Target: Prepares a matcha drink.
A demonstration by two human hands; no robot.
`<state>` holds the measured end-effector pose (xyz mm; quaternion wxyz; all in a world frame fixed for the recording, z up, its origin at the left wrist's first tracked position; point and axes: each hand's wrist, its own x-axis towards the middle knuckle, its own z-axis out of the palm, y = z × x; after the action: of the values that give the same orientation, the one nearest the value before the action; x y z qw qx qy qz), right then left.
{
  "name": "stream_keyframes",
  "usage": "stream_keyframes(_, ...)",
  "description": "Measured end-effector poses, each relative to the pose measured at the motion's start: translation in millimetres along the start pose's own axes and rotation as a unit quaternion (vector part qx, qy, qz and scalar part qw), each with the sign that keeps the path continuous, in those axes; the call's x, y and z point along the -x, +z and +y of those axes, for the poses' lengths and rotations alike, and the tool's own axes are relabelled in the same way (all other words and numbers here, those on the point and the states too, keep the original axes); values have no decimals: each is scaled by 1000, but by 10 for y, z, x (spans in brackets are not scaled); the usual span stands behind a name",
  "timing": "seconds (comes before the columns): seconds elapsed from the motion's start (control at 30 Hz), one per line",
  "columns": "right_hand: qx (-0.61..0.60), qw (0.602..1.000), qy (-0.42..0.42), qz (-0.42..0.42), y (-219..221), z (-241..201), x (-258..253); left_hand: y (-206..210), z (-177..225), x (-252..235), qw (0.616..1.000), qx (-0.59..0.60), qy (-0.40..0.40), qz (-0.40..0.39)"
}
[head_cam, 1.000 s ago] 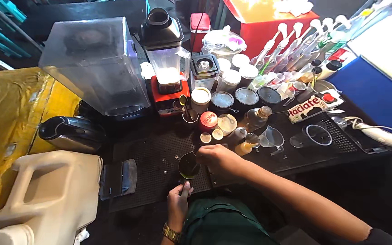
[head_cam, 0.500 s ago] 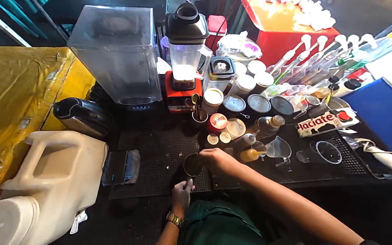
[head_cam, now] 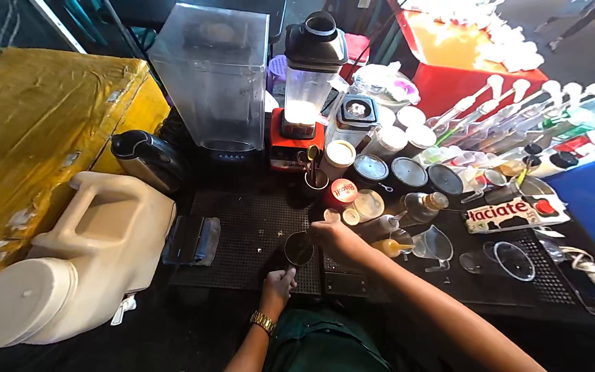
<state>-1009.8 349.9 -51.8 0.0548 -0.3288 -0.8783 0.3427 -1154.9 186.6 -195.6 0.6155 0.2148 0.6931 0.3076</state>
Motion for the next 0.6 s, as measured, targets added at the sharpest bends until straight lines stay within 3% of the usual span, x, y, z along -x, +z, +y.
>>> stream_keyframes(0.13, 39, 996, -21, 81, -42, 77, -73, -11, -16, 1, 1000, -10, 7, -7)
stream_keyframes(0.27, 25, 999, -17, -14, -69, 12, -78, 45, -11, 18, 1000, -8, 8, 27)
stream_keyframes(0.4, 23, 997, -40, 53, -111, 106, -115, 138, -4, 96, 997, 37, -6, 61)
stream_keyframes(0.53, 19, 996, -72, -43, -97, 126, -97, 228, -25, 107, 992, 63, -8, 106)
stream_keyframes(0.6, 35, 997, -69, -26, -142, 188, -130, 274, -26, 140, 989, 69, -8, 129)
